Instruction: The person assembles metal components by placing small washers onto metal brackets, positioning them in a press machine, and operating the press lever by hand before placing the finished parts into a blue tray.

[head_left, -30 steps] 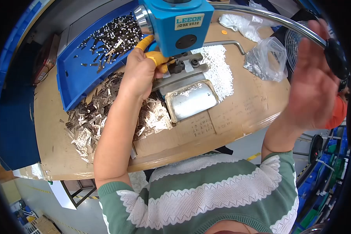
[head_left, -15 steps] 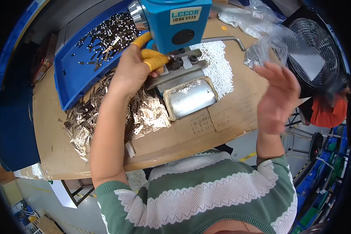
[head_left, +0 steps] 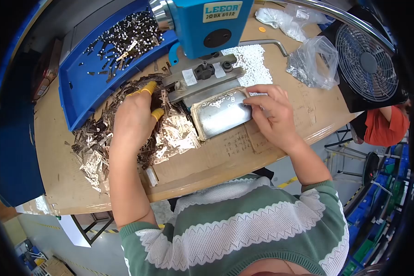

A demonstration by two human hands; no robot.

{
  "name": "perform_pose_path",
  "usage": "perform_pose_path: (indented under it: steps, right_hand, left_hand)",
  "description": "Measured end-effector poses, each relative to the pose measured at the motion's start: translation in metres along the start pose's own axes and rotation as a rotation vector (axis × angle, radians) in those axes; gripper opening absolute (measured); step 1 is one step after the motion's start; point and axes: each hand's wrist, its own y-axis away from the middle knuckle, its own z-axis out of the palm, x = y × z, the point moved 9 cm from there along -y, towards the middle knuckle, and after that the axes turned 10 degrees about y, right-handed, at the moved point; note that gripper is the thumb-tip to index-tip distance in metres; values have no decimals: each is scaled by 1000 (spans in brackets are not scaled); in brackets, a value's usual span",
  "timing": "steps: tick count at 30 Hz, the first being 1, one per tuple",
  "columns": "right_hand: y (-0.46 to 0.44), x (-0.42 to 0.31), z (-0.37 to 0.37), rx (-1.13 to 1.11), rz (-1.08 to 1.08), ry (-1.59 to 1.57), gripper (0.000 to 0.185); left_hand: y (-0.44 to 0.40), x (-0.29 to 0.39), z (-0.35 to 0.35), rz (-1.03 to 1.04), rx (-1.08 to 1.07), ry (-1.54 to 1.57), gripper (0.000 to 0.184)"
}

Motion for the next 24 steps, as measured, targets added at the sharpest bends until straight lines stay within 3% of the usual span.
perform_pose_path:
  steps: [6, 9, 12, 14, 16, 21, 24]
  right_hand:
    - [0, -27, -4, 40, -72, 121, 28]
    - [-3, -41, -3, 60, -155, 225, 33]
    - [7, -53, 0, 96, -340, 282, 27]
    - [15, -62, 0, 171, -493, 269, 19]
    - [6, -59, 6, 68, -488, 97, 17]
    - [-39, -36, 22, -142, -148, -176, 11]
    - [-76, -3, 37, -97, 235, -517, 14]
  left_hand:
    - [2, 20, 3, 200, 132, -121, 19]
    - [1, 21, 1, 142, 143, -120, 26]
    - [6, 20, -17, 223, 352, 4, 31]
    - [3, 9, -23, 75, 302, 210, 33]
    - [1, 2, -21, 1, 254, 457, 33]
    - [-4, -4, -9, 9, 234, 982, 41]
    - [-6, -2, 0, -16, 143, 1255, 45]
